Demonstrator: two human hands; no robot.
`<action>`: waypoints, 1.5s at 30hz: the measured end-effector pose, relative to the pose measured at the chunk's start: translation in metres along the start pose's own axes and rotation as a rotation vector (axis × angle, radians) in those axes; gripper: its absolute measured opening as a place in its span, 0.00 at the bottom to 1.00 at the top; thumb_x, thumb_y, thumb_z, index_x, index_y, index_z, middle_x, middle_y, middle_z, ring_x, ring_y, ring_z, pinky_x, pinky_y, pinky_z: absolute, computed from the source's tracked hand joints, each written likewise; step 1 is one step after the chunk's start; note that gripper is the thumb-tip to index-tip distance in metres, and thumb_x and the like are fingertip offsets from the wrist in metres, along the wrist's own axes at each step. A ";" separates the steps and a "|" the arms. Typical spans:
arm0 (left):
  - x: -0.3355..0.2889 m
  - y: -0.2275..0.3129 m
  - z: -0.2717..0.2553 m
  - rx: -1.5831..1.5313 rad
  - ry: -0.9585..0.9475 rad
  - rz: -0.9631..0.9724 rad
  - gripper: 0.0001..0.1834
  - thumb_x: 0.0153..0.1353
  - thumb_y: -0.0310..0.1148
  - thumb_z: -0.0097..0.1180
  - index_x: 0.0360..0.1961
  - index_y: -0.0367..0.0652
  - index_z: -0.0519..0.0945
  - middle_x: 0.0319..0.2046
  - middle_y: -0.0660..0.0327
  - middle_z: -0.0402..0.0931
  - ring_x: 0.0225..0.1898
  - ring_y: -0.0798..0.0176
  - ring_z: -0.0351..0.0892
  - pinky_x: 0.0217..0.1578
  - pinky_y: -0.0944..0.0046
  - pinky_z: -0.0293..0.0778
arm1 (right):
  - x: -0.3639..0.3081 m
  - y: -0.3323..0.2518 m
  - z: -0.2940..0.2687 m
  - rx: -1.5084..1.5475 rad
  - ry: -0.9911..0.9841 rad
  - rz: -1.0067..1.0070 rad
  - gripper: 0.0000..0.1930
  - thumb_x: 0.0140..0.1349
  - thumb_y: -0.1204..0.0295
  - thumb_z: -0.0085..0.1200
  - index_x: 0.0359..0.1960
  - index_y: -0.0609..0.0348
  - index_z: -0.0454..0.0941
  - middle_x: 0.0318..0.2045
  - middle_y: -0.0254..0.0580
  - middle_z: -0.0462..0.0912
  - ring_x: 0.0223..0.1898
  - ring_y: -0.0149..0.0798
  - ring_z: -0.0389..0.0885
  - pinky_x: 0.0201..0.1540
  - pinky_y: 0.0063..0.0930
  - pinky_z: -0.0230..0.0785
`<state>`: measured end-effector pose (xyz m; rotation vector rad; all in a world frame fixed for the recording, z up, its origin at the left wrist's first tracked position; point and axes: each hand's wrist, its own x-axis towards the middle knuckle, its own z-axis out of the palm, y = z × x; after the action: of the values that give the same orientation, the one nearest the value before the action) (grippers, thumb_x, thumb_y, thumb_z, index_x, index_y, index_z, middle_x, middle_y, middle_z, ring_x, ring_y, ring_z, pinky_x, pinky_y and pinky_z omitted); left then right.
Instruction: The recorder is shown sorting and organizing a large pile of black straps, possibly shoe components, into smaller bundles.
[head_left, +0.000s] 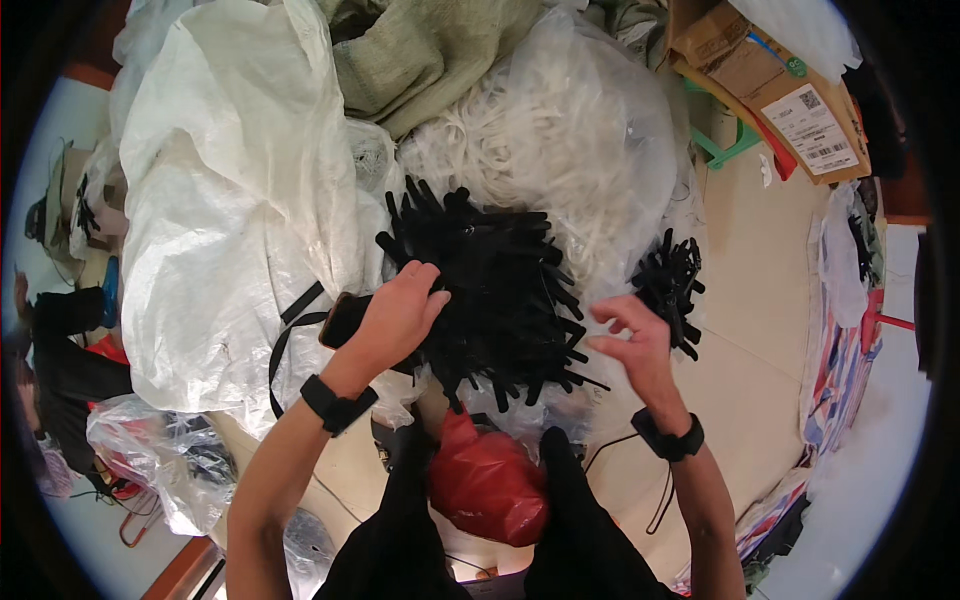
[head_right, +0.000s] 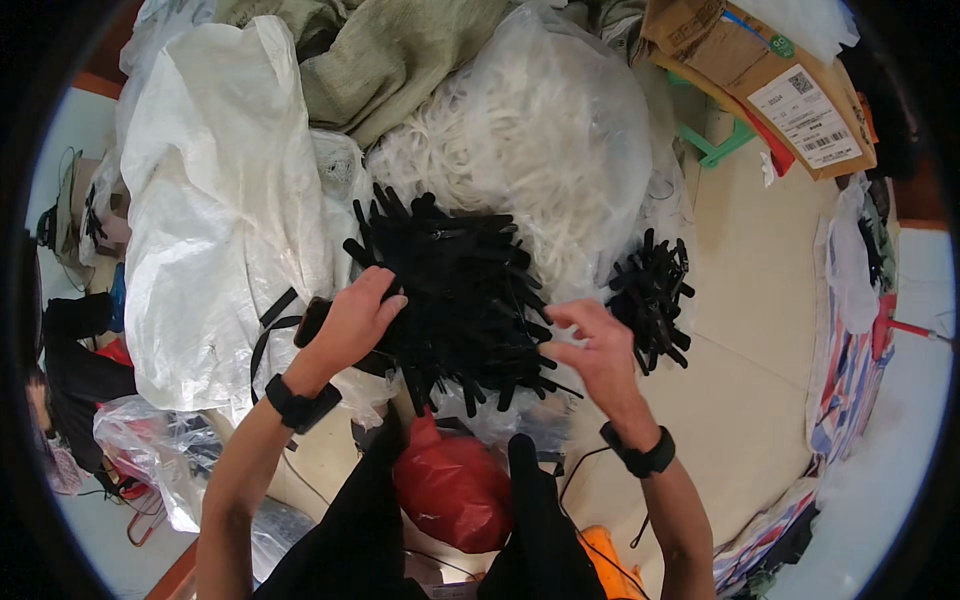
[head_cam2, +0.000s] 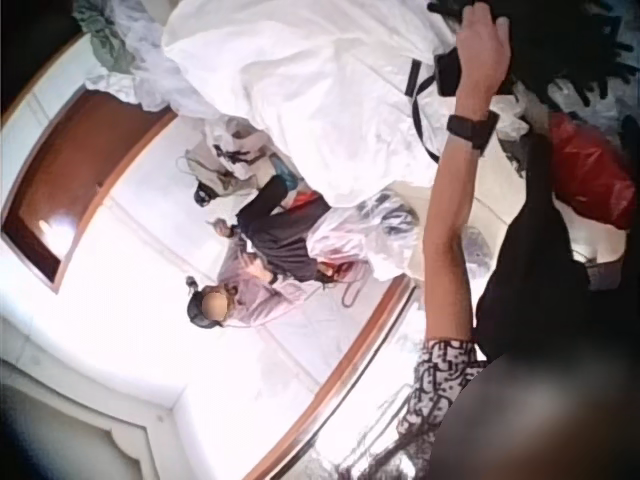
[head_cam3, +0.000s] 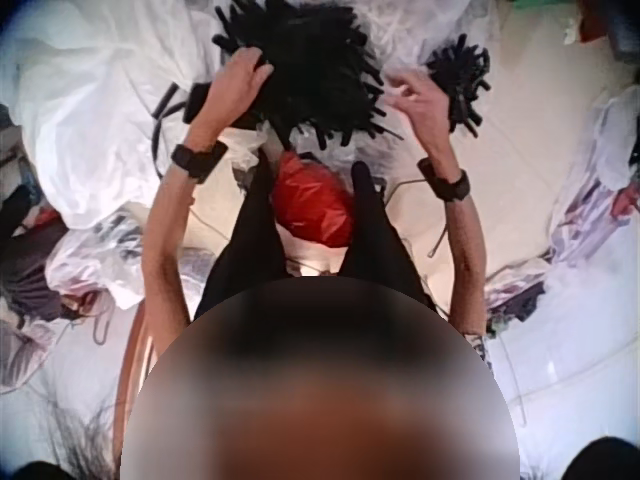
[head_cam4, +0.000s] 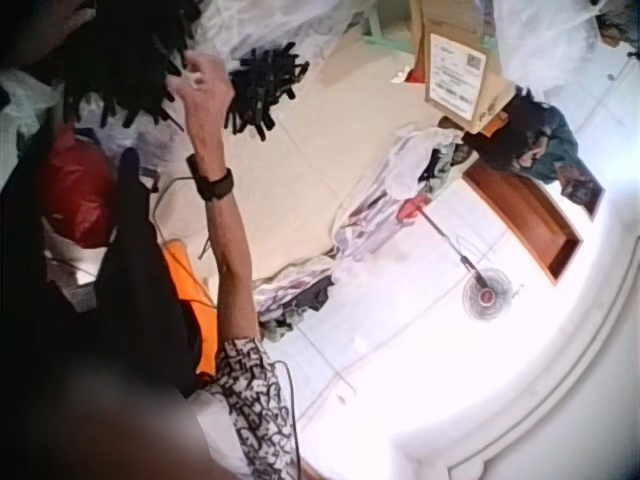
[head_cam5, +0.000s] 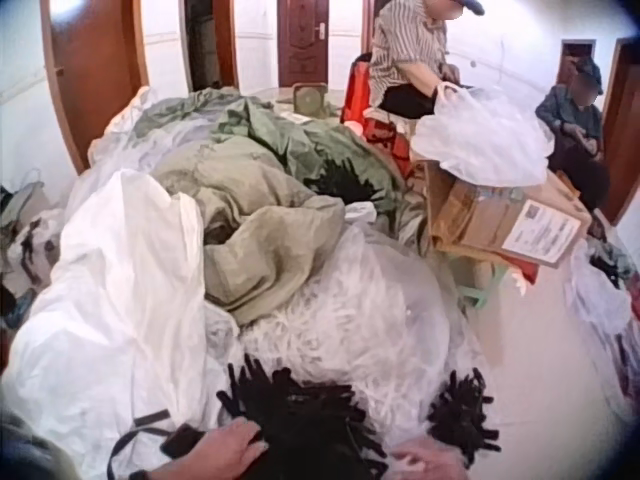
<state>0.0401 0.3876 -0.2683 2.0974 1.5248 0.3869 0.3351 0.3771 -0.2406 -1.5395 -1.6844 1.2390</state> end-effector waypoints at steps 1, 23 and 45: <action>0.001 0.007 -0.006 0.006 -0.006 0.003 0.08 0.56 0.31 0.47 0.34 0.37 0.68 0.30 0.57 0.69 0.31 0.60 0.73 0.28 0.64 0.70 | 0.000 -0.003 0.011 0.067 -0.063 -0.014 0.17 0.39 0.75 0.60 0.35 0.60 0.76 0.31 0.36 0.76 0.32 0.28 0.73 0.32 0.20 0.64; -0.008 0.065 -0.001 -0.702 -0.270 -0.423 0.12 0.59 0.36 0.45 0.30 0.36 0.73 0.24 0.61 0.73 0.24 0.68 0.73 0.26 0.68 0.70 | 0.021 -0.027 0.084 0.887 0.072 0.311 0.07 0.51 0.73 0.52 0.26 0.66 0.77 0.18 0.39 0.77 0.19 0.26 0.73 0.24 0.16 0.66; 0.002 0.016 0.047 0.222 -0.128 0.053 0.14 0.42 0.27 0.57 0.33 0.41 0.71 0.28 0.57 0.71 0.34 0.55 0.73 0.31 0.60 0.69 | 0.027 -0.009 0.067 0.670 -0.054 0.453 0.08 0.46 0.77 0.56 0.31 0.65 0.77 0.15 0.33 0.73 0.13 0.23 0.67 0.16 0.14 0.57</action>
<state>0.0777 0.3747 -0.2986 2.2871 1.4982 0.1026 0.2679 0.3860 -0.2664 -1.4823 -0.8053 1.8447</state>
